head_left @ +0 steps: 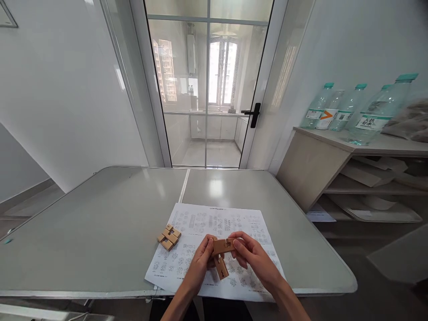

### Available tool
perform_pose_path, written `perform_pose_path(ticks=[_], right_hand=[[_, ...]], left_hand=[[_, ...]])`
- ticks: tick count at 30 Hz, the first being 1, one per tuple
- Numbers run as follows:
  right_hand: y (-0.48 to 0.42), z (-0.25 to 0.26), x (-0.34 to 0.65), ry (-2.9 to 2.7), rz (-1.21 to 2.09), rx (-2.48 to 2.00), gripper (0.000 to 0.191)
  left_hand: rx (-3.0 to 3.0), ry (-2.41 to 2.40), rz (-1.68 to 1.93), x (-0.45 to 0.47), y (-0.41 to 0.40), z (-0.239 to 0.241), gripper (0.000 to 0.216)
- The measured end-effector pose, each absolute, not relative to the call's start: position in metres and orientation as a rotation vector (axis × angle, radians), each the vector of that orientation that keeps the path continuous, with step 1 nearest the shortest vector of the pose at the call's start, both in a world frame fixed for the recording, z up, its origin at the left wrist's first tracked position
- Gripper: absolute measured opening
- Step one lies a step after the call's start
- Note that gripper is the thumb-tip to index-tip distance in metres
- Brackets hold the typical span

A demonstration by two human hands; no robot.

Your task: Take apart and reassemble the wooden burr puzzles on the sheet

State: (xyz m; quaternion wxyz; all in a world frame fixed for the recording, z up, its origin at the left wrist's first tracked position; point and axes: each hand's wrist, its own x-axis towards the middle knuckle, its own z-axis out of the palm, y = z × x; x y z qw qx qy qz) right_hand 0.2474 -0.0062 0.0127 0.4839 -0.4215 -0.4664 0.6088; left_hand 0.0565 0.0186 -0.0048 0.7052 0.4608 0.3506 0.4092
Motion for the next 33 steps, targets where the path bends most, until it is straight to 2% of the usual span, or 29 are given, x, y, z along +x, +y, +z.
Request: perform_pose_path(ticks=[5,14,25,28,33], right_hand=[[-0.007,0.013,0.248,-1.178,1.561,-1.045,0.051],[-0.007,-0.019,0.231,-1.127,1.57,-1.015,0.053],[-0.007,-0.008,0.224,-1.023,1.595,-1.009,0.052],[-0.003,-0.012,0.226,-0.928,1.645,-0.967,0.051],[0.001,-0.022,0.226,-0.733,1.714,-0.93,0.053]], left_hand=[[1.043,0.77,0.894,0.057,0.016,0.0,0.051],[0.95,0.577,0.92,0.057,0.016,0.006,0.037],[0.834,0.547,0.941,0.055,0.018,-0.002,0.04],[0.8,0.446,0.97,0.053,0.019,-0.007,0.034],[0.893,0.409,0.986,0.048,0.018,-0.01,0.063]])
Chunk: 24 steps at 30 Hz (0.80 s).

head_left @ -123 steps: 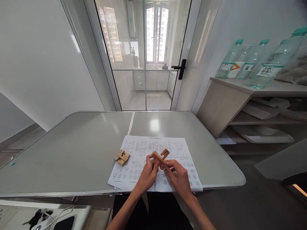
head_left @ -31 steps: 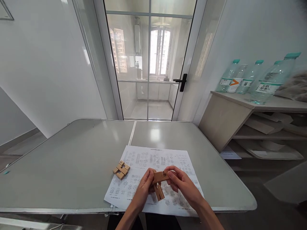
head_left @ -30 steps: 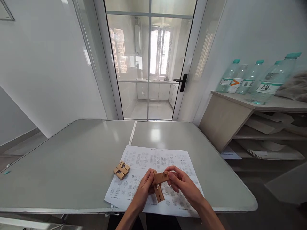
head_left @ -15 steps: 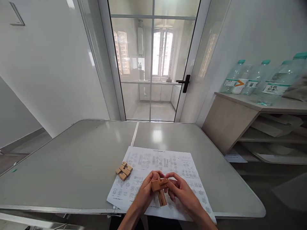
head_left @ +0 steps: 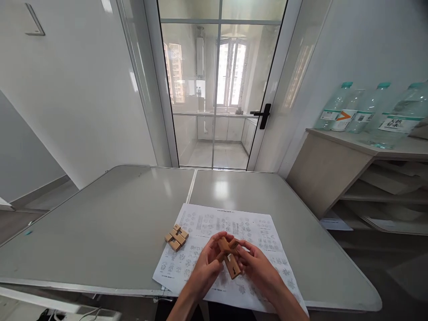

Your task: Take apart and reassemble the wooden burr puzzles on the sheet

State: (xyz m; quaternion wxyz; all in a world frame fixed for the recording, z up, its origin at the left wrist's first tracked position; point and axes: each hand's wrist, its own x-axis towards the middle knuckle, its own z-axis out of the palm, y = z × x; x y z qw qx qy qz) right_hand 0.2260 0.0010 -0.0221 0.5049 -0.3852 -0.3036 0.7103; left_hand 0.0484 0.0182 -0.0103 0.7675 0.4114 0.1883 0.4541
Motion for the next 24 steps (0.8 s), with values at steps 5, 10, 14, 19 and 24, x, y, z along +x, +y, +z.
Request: perform_pose_path(ticks=[5,10,14,19,24], right_hand=[[0.001,-0.018,0.225,-0.738,1.766,-0.95,0.055],[0.001,-0.013,0.226,-0.756,1.772,-0.973,0.057],[0.002,-0.016,0.226,-0.771,1.778,-0.948,0.057],[0.002,-0.02,0.222,-0.793,1.772,-0.957,0.061],[-0.004,-0.019,0.22,-0.833,1.775,-0.973,0.06]], left_hand=[[0.981,0.552,0.957,0.049,0.016,-0.009,0.056],[1.019,0.605,0.969,0.05,0.016,-0.008,0.052],[1.056,0.626,0.983,0.05,0.015,-0.004,0.045],[1.099,0.668,0.982,0.051,0.014,0.002,0.041],[1.103,0.606,0.989,0.051,0.013,0.003,0.048]])
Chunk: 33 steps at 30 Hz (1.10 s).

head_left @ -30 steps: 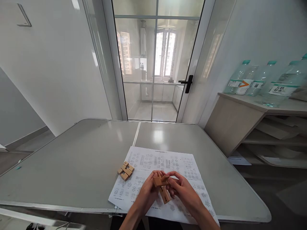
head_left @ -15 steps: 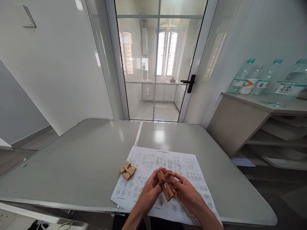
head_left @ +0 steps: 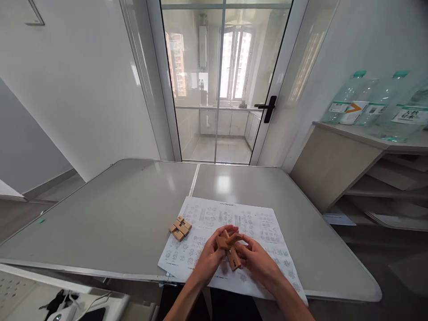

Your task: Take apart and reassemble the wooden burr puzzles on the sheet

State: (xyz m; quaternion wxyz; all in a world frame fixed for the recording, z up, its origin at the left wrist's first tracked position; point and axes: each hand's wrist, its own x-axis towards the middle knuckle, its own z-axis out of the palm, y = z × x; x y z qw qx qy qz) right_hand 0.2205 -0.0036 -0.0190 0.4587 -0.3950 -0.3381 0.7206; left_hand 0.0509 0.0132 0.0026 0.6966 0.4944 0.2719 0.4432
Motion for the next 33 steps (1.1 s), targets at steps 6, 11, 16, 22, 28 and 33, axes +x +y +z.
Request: perform_pose_path(ticks=[6,11,16,22,28,33], right_hand=[[-0.004,-0.016,0.226,-0.783,1.815,-0.93,0.053],[-0.005,-0.018,0.229,-0.719,1.806,-0.934,0.047],[-0.008,-0.022,0.231,-0.762,1.838,-0.9,0.046],[-0.01,-0.011,0.235,-0.869,1.924,-0.802,0.036],[-0.011,0.003,0.248,-0.709,1.86,-0.87,0.036],[0.002,-0.004,0.287,-0.595,1.621,-1.082,0.032]], left_hand=[[1.183,0.477,0.939,0.049,0.012,-0.007,0.078],[1.364,0.548,0.926,0.052,0.011,-0.012,0.108],[1.536,0.699,0.859,0.051,0.013,0.0,0.09],[1.534,0.622,0.835,0.046,0.019,0.011,0.09],[1.654,0.742,0.82,0.038,0.022,0.014,0.101],[1.87,1.053,0.776,0.003,0.015,0.004,0.086]])
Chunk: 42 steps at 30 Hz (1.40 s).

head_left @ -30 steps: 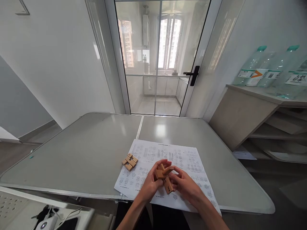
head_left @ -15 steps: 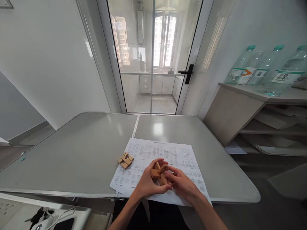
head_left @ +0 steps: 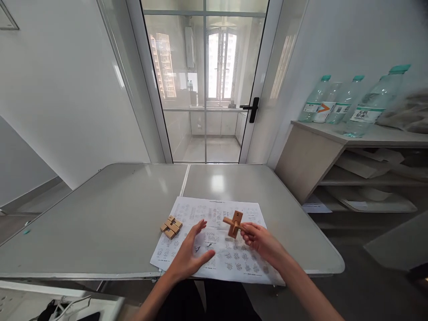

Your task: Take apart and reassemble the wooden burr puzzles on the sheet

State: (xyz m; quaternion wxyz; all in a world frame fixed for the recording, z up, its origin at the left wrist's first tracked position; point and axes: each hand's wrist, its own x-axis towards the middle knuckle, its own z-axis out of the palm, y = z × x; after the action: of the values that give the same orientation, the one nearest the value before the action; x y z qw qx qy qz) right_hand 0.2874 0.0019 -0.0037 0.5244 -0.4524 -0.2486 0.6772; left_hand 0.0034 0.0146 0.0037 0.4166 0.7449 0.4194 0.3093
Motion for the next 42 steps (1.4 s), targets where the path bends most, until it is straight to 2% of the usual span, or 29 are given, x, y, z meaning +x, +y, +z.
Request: perform_pose_path(ticks=[3,8,14,18,22,25,30,42], right_hand=[[0.015,-0.008,0.314,-0.575,1.496,-1.151,0.025],[0.039,-0.008,0.341,-0.556,1.284,-1.249,0.022],[0.057,-0.01,0.35,-0.53,1.14,-1.336,0.018],[0.064,-0.015,0.353,-0.512,1.099,-1.403,0.015],[0.071,-0.017,0.354,-0.504,1.126,-1.444,0.033],[0.077,-0.014,0.353,-0.51,1.16,-1.457,0.037],[0.082,-0.006,0.353,-0.535,1.184,-1.495,0.035],[0.025,-0.014,0.329,-0.728,0.824,-1.596,0.031]], left_hand=[[2.038,1.135,0.764,-0.018,0.008,0.0,0.063],[2.134,1.185,0.819,-0.032,0.002,-0.001,0.039],[2.068,1.357,0.934,-0.03,0.004,0.0,0.026],[1.924,1.404,0.973,-0.028,0.006,0.001,0.025],[1.779,1.396,0.999,-0.026,0.005,0.004,0.025],[1.756,1.402,0.993,-0.026,0.007,0.004,0.029],[1.777,1.43,0.97,-0.027,0.011,-0.001,0.045],[1.727,1.43,0.974,-0.03,0.015,-0.006,0.047]])
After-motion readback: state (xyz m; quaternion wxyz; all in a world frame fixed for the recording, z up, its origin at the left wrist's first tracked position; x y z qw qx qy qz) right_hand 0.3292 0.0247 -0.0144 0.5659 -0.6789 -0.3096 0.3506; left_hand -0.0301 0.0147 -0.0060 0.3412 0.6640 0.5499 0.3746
